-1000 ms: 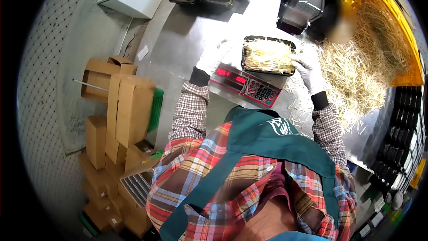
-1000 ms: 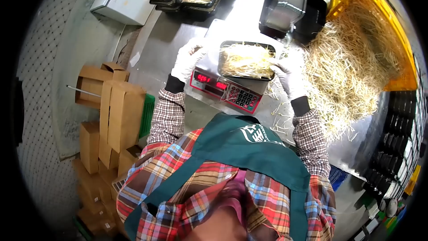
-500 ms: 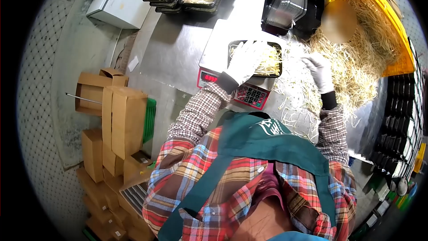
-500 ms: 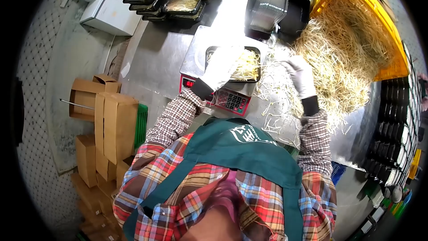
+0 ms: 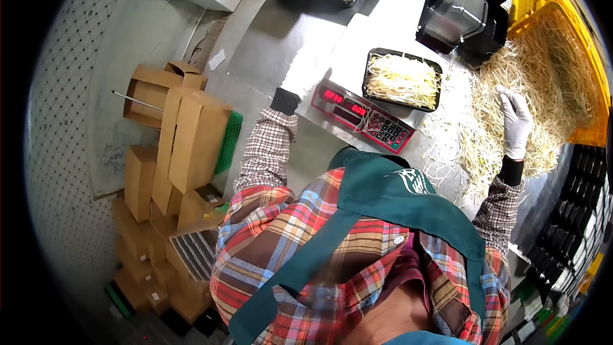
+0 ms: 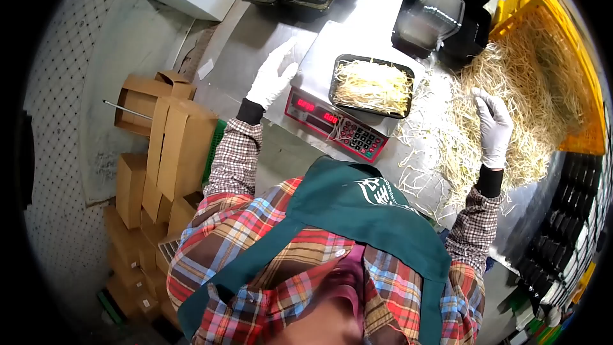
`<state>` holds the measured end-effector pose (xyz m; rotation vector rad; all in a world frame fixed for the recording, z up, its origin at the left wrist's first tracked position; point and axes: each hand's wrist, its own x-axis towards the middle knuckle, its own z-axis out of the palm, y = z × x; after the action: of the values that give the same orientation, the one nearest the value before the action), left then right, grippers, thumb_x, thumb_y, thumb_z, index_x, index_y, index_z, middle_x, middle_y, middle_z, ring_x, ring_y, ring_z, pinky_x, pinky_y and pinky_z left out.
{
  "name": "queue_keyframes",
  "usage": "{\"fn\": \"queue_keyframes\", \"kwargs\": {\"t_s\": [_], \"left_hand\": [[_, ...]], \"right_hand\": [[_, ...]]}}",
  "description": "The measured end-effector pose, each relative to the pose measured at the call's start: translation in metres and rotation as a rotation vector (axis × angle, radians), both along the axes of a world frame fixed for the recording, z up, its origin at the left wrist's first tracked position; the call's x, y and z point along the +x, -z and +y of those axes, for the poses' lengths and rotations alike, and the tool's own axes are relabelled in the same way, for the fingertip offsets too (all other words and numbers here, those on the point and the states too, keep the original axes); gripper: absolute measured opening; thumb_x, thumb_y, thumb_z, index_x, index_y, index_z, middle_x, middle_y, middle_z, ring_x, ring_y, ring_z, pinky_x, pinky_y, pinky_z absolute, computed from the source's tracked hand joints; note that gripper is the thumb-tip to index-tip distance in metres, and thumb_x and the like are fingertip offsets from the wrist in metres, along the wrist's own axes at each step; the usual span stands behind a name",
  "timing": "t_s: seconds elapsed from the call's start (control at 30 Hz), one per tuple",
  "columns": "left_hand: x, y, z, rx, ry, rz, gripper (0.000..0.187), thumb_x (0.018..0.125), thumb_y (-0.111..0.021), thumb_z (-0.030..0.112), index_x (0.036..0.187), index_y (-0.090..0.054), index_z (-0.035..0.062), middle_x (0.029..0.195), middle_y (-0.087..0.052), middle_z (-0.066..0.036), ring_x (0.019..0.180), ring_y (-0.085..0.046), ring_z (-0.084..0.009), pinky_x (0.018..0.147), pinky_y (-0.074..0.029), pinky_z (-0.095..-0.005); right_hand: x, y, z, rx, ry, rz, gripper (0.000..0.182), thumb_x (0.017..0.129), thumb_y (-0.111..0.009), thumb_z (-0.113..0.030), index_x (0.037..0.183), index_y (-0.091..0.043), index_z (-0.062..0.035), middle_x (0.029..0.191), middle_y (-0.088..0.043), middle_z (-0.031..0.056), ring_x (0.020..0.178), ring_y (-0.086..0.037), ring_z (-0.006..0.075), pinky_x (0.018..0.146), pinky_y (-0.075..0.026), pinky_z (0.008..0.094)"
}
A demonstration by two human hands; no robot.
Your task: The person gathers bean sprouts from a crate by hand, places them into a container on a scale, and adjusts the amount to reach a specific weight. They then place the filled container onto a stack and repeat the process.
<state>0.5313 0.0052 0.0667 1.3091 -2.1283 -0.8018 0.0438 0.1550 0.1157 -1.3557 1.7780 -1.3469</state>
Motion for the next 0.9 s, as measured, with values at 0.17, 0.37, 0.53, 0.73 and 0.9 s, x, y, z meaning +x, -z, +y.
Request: {"fn": "queue_keyframes", "kwargs": {"t_s": [0.17,0.37,0.53,0.73,0.9], "left_hand": [[-0.027,0.085,-0.001,-0.100,-0.118,0.181,0.046,0.108,-0.039,0.028,0.144,-0.045,-0.0003,0.143,-0.052,-0.018,0.132,-0.050,-0.0274,0.112,-0.037,-0.0356],[-0.114,0.078,0.053,-0.052,-0.157,0.259,0.067,0.095,-0.064,0.036,0.144,-0.040,-0.0032,0.138,-0.050,-0.023,0.126,-0.048,-0.0384,0.110,-0.037,-0.0470],[-0.133,0.011,0.056,-0.078,0.146,-0.086,0.100,0.077,-0.075,0.059,0.149,-0.035,0.0020,0.144,-0.044,-0.022,0.134,-0.040,-0.0399,0.112,-0.033,-0.0539],[-0.130,0.016,0.015,-0.241,0.348,-0.058,0.101,0.065,-0.088,0.052,0.146,-0.043,0.0101,0.139,-0.052,-0.017,0.131,-0.046,-0.0356,0.110,-0.037,-0.0500],[-0.136,0.049,-0.019,-0.059,0.455,0.074,0.078,0.064,-0.092,0.038,0.130,-0.060,0.0121,0.123,-0.064,-0.013,0.112,-0.062,-0.0295,0.095,-0.051,-0.0411]], "right_hand": [[0.114,-0.018,-0.036,-0.140,-0.065,-0.275,0.019,0.093,-0.067,-0.006,0.111,-0.072,-0.0042,0.107,-0.072,0.0041,0.090,-0.062,0.0081,0.083,-0.049,0.0234],[0.136,0.020,-0.033,0.103,-0.302,0.421,0.035,0.083,-0.076,-0.013,0.117,-0.070,-0.0071,0.114,-0.067,0.0081,0.109,-0.059,0.0233,0.099,-0.044,0.0365],[0.126,-0.012,-0.032,-0.064,-0.421,0.707,0.066,0.083,-0.069,-0.021,0.144,-0.048,-0.0092,0.146,-0.048,0.0183,0.128,-0.050,0.0351,0.114,-0.032,0.0453],[0.160,0.019,-0.048,-0.204,-0.379,0.610,0.053,0.091,-0.066,-0.020,0.139,-0.052,-0.0052,0.132,-0.059,0.0199,0.124,-0.054,0.0356,0.106,-0.041,0.0424],[0.164,0.053,-0.070,-0.083,-0.436,0.769,0.038,0.094,-0.061,-0.017,0.130,-0.059,-0.0056,0.120,-0.065,0.0159,0.112,-0.059,0.0348,0.098,-0.046,0.0437]]}}
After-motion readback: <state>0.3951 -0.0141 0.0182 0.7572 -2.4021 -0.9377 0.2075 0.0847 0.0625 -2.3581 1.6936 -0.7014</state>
